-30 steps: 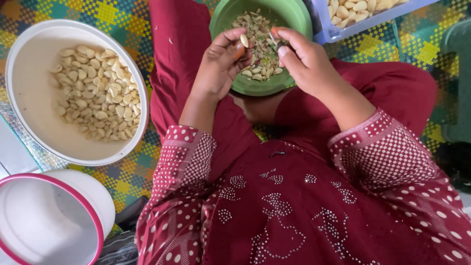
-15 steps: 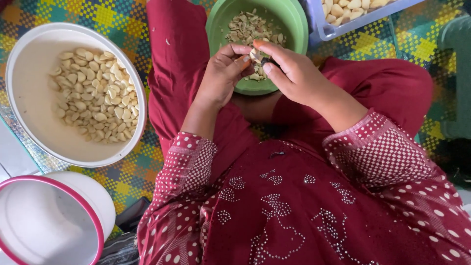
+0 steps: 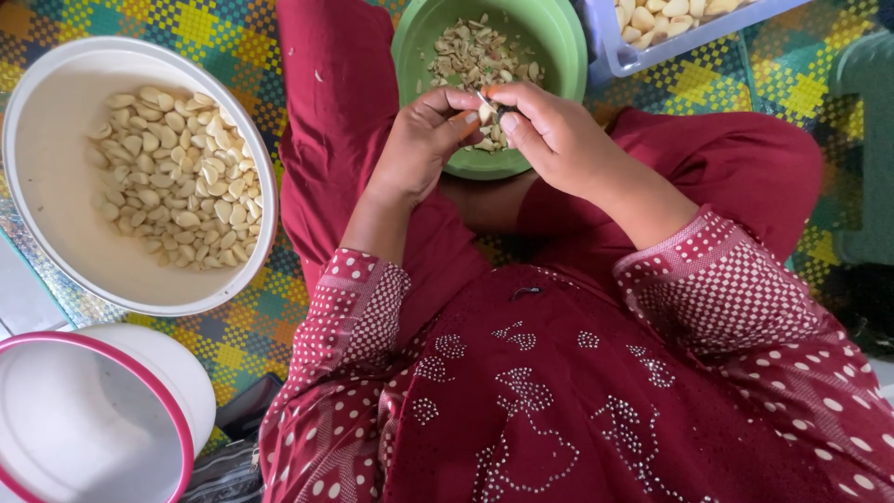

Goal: A person sits on the floor and manually peels garlic cloves one by one using a small knife to assist in removing the skins.

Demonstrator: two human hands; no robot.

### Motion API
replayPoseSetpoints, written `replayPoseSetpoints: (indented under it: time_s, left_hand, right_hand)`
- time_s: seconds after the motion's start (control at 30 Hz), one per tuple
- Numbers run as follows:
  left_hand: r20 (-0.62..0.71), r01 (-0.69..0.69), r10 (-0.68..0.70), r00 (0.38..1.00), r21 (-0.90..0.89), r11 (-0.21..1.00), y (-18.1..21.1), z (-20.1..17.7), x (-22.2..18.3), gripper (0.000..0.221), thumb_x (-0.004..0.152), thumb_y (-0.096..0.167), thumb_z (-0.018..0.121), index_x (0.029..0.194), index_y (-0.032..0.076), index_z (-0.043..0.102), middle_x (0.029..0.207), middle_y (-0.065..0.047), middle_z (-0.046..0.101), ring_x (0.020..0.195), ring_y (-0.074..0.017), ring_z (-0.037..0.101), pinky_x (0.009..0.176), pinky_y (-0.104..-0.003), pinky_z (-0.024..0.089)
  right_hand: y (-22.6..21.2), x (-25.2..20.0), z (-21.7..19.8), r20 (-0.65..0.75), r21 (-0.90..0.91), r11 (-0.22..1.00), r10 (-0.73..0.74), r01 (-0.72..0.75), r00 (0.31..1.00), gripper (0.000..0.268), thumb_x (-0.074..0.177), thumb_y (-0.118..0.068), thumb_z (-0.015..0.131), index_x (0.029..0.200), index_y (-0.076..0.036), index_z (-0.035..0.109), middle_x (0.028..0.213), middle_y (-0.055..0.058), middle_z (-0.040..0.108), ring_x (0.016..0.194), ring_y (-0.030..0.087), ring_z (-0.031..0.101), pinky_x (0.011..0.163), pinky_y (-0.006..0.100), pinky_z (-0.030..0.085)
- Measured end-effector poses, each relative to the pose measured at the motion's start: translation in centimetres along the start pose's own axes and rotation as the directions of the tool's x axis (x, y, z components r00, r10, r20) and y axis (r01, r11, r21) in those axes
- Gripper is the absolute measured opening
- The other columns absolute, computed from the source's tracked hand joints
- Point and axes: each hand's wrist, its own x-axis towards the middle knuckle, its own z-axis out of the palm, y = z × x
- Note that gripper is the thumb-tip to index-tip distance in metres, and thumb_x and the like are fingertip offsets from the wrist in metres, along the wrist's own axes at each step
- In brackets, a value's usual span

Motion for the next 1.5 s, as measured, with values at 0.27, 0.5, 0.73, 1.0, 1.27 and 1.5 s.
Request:
replayPoseSetpoints:
  time_s: [0.27,0.5,0.73,1.0,1.27,1.5]
  left_hand:
    - [-0.21,-0.039,0.108,0.972,0.31,0.95,8.5,0.4,-5.3,0.025,0.091,0.003,0.074,0.115,0.008,0.07,0.111,-0.009,0.074,0.096,-0.0158,0.072,0.088,-0.027,0.062]
    - [-0.553,0.384,0.387,0.738,0.815,0.433,15.4,-9.1,-16.9,0.031,0.103,0.006,0.057,0.127,0.015,0.072,0.14,-0.01,0.055,0.136,-0.0278,0.05,0.109,-0.044,0.045]
    - [-0.237,0.073,0.405,0.883,0.922,0.381,9.2,-6.9,-9.5,0.032,0.097,0.003,0.063,0.129,0.009,0.064,0.131,-0.008,0.062,0.127,-0.0235,0.056,0.113,-0.037,0.04]
    - [-0.128,0.02,-0.363,0.923,0.958,-0.285,-0.2,1.8,5.0,0.027,0.094,-0.009,0.061,0.115,0.006,0.068,0.103,-0.016,0.069,0.096,-0.0369,0.07,0.077,-0.052,0.062]
    - [-0.345,0.162,-0.523,0.779,0.918,-0.363,-4.1,0.9,8.4,0.037,0.101,-0.002,0.041,0.125,0.008,0.068,0.127,-0.017,0.063,0.114,-0.0399,0.062,0.088,-0.052,0.055]
    - [-0.018,-0.009,-0.118,0.993,0.975,-0.223,-8.8,-4.3,7.7,0.023,0.088,0.005,0.067,0.112,0.005,0.065,0.104,-0.02,0.067,0.098,-0.039,0.063,0.072,-0.049,0.056]
  right_hand:
    - [0.6,0.1,-0.5,-0.02,-0.033,0.998,0.045,-0.045,0.999,0.041,0.114,-0.017,0.04,0.151,0.001,0.047,0.086,0.007,0.063,0.072,0.019,0.057,0.066,0.034,0.047]
    - [0.9,0.5,-1.5,0.014,0.138,0.96,0.246,-0.245,0.969,0.048,0.111,-0.023,0.038,0.155,-0.004,0.047,0.096,0.009,0.066,0.088,0.017,0.064,0.075,0.031,0.046]
    - [0.1,1.0,-1.2,0.023,0.052,0.966,0.252,-0.253,0.967,0.03,0.101,-0.018,0.058,0.129,-0.007,0.062,0.104,0.005,0.059,0.083,0.016,0.056,0.074,0.032,0.043]
    - [2.1,1.3,-1.2,-0.095,0.016,0.939,0.345,-0.345,0.934,0.007,0.101,-0.016,0.065,0.1,-0.011,0.062,0.097,0.004,0.068,0.082,0.018,0.062,0.073,0.033,0.047]
    - [3.3,1.9,-1.9,-0.09,-0.004,0.927,0.374,-0.376,0.923,0.017,0.106,-0.023,0.066,0.098,-0.008,0.063,0.073,0.002,0.058,0.057,0.013,0.048,0.054,0.031,0.034]
    - [2.3,2.7,-2.6,-0.107,0.056,0.97,0.24,-0.235,0.965,0.041,0.104,-0.02,0.057,0.14,0.0,0.058,0.14,0.014,0.064,0.128,0.029,0.061,0.104,0.039,0.045]
